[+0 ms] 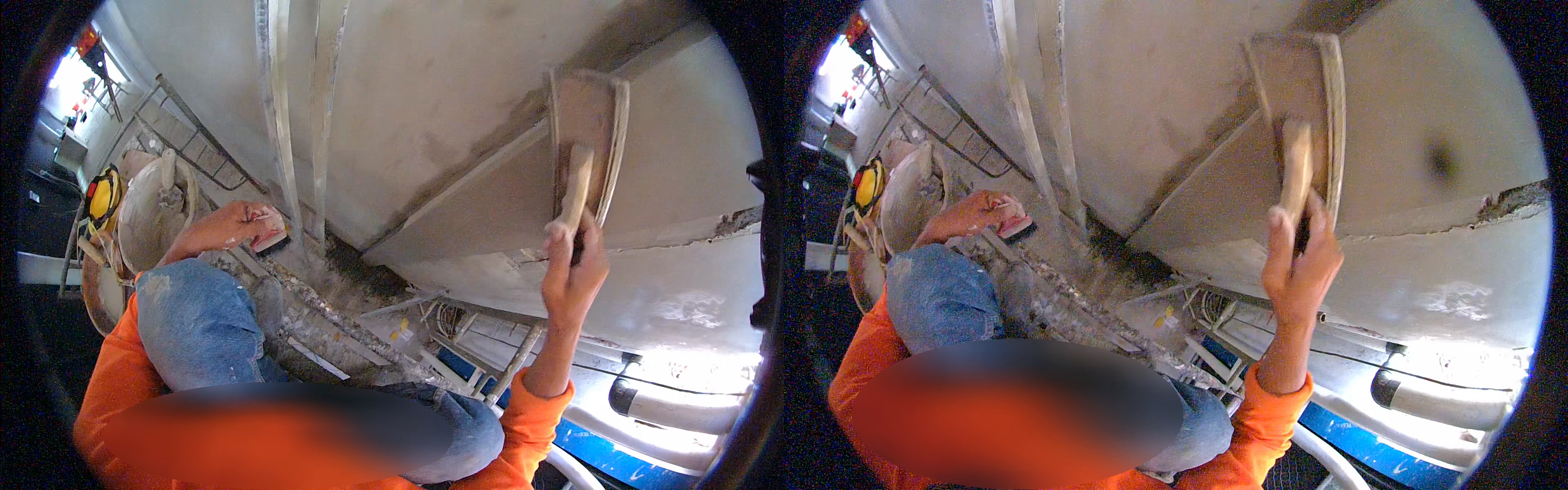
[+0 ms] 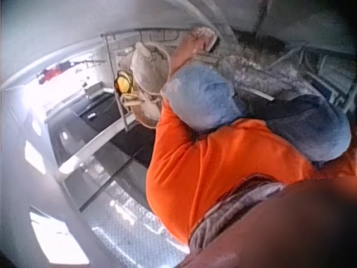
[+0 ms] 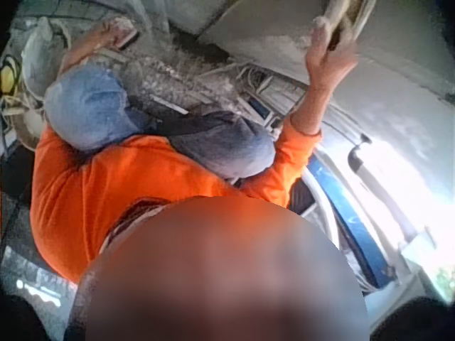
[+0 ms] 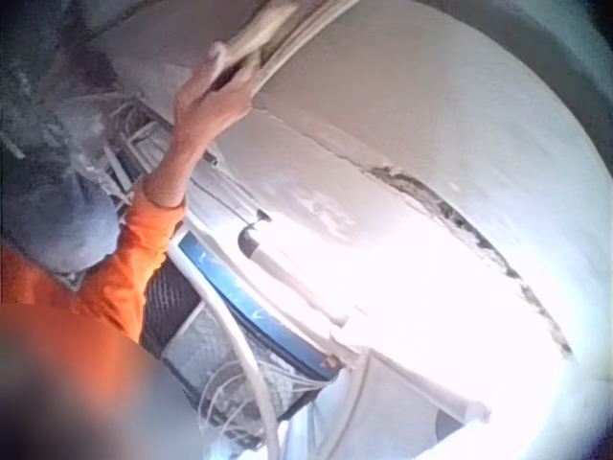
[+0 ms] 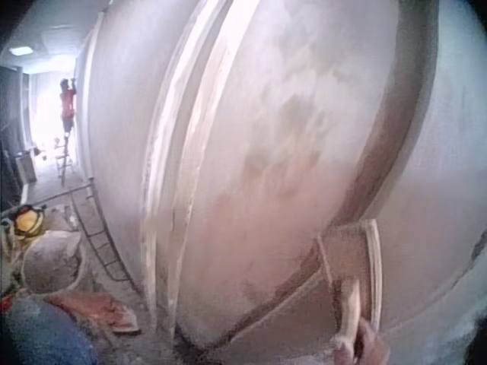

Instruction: The person applies plaster to a ceiling using a trowel and a brush. They smooth the plaster along seams and edges, occasionally cleaning the trowel with the brush.

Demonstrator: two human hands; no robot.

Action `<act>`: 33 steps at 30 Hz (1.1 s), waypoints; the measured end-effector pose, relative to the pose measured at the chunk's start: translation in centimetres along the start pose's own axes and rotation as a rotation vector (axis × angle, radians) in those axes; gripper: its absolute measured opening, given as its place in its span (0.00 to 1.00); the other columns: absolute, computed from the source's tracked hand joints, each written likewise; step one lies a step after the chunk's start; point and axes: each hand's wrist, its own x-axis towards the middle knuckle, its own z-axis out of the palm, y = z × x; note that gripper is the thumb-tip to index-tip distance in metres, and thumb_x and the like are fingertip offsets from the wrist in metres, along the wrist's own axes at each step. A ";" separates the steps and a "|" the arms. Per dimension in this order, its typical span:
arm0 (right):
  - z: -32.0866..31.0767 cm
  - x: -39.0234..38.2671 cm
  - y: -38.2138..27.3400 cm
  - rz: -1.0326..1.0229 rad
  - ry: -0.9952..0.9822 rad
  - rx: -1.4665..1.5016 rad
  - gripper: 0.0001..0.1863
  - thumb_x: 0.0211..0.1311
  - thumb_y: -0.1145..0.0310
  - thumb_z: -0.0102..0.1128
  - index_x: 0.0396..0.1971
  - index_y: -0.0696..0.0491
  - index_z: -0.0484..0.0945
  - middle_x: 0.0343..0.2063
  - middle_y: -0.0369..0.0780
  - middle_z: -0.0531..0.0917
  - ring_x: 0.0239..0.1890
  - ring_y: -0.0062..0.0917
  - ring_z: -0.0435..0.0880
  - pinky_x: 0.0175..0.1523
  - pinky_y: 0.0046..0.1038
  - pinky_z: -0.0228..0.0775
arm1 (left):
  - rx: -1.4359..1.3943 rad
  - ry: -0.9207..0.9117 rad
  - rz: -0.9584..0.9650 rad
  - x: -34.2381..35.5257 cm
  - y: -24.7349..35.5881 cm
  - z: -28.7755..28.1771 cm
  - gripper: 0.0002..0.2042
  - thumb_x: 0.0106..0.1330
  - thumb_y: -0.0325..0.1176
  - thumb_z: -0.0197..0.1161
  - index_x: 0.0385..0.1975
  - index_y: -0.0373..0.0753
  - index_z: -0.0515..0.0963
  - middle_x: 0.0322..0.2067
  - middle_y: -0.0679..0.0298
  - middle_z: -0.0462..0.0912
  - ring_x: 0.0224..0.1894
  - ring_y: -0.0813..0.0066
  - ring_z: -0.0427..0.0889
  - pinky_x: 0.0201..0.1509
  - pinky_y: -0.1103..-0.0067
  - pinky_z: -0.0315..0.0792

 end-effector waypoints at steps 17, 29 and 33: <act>5.9 -10.3 14.5 -0.030 -0.417 -0.352 0.21 0.66 0.66 0.64 0.54 0.63 0.76 0.43 0.56 0.82 0.44 0.54 0.82 0.51 0.46 0.74 | -0.020 0.032 -0.086 -0.5 -2.5 -0.4 0.17 0.76 0.49 0.58 0.44 0.41 0.83 0.25 0.72 0.80 0.28 0.83 0.74 0.31 0.80 0.68; 6.3 -2.4 4.0 -0.126 -0.060 -0.131 0.21 0.68 0.63 0.64 0.52 0.64 0.78 0.42 0.55 0.83 0.42 0.51 0.84 0.49 0.43 0.76 | -0.056 0.004 -0.075 0.0 -2.5 -0.2 0.19 0.79 0.47 0.55 0.46 0.35 0.82 0.35 0.67 0.83 0.37 0.80 0.79 0.44 0.77 0.74; 8.0 -3.5 6.0 -0.147 -0.103 -0.195 0.22 0.68 0.62 0.64 0.52 0.65 0.78 0.42 0.56 0.83 0.44 0.53 0.83 0.49 0.44 0.76 | 0.020 0.032 -0.082 -1.0 -2.5 -0.5 0.18 0.80 0.45 0.53 0.46 0.34 0.82 0.37 0.66 0.84 0.39 0.79 0.81 0.47 0.77 0.76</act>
